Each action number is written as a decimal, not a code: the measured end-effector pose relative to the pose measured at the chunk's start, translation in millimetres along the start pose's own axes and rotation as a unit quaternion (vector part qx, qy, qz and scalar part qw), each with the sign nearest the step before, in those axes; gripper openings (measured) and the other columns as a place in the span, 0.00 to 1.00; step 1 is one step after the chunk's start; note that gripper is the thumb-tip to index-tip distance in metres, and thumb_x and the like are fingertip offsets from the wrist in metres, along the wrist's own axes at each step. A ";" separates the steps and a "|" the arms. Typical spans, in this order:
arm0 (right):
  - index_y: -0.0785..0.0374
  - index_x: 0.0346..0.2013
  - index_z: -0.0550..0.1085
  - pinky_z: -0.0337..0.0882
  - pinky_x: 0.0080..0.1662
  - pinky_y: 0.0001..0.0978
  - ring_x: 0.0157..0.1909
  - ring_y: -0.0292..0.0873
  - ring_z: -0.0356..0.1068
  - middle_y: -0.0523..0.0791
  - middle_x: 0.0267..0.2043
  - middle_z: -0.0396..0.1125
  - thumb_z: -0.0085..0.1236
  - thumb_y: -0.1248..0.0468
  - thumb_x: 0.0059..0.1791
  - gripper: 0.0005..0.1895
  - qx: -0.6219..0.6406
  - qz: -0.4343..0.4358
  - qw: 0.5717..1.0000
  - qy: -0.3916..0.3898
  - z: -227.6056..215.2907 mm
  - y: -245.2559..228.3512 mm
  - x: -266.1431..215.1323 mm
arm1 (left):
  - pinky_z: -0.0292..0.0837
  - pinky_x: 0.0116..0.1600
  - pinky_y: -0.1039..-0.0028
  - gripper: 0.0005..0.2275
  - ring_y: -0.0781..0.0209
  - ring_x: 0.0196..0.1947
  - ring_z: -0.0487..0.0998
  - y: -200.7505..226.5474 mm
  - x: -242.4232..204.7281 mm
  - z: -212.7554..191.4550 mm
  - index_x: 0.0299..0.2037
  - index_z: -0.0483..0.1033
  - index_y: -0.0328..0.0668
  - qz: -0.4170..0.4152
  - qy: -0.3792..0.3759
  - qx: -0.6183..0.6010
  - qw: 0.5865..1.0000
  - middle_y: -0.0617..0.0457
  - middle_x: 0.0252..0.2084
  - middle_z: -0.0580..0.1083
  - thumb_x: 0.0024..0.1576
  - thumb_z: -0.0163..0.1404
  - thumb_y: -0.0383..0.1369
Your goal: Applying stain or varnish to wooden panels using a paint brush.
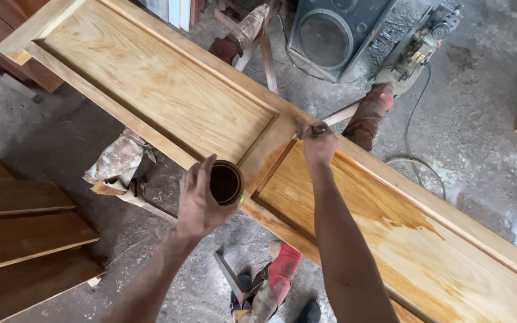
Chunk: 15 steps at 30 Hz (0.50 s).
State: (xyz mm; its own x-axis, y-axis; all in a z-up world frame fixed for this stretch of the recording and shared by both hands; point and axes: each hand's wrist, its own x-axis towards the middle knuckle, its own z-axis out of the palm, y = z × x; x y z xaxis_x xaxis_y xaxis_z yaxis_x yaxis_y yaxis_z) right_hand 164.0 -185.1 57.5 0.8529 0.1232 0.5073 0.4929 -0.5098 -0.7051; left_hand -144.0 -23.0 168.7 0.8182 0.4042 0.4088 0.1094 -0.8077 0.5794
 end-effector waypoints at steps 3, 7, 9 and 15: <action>0.63 0.32 0.78 0.74 0.37 0.46 0.33 0.56 0.75 0.53 0.30 0.73 0.62 0.65 0.48 0.04 -0.024 0.007 1.000 0.009 -4.3 -1.4 0.8 | 0.64 0.59 0.46 0.47 0.36 0.54 0.67 17.1 12.3 4.6 0.69 0.56 0.33 0.018 -0.006 -0.036 0.999 0.34 0.53 0.67 0.37 0.67 0.36; 0.62 0.40 0.76 0.74 0.46 0.48 0.44 0.58 0.72 0.53 0.41 0.71 0.61 0.70 0.47 0.07 -0.041 -0.227 0.969 -0.092 -44.9 12.9 -22.1 | 0.63 0.60 0.44 0.46 0.32 0.55 0.66 22.1 22.4 27.5 0.68 0.57 0.37 -0.013 0.013 -0.018 1.000 0.32 0.54 0.65 0.37 0.68 0.37; 0.62 0.42 0.76 0.74 0.45 0.48 0.45 0.58 0.72 0.52 0.43 0.71 0.61 0.70 0.47 0.09 -0.072 -0.237 0.962 -0.111 -73.4 26.5 -28.5 | 0.63 0.60 0.44 0.45 0.33 0.55 0.66 15.7 29.4 31.6 0.68 0.57 0.37 0.002 0.029 -0.019 0.999 0.33 0.55 0.66 0.38 0.68 0.37; 0.67 0.45 0.76 0.73 0.40 0.50 0.39 0.58 0.71 0.54 0.37 0.71 0.60 0.71 0.42 0.17 -0.268 -0.178 0.936 -0.140 -118.9 21.1 -47.6 | 0.64 0.61 0.47 0.46 0.36 0.54 0.67 2.9 23.0 41.7 0.69 0.57 0.39 0.001 0.012 -0.038 0.999 0.37 0.54 0.67 0.37 0.67 0.33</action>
State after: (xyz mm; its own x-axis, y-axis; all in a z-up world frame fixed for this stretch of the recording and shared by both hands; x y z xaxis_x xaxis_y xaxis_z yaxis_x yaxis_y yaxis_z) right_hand 113.4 -303.0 77.4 0.6994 0.5470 0.4600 0.6615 -0.7391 -0.1270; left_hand -101.3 -34.0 150.4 0.8041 0.4145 0.4262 0.0641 -0.7731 0.6311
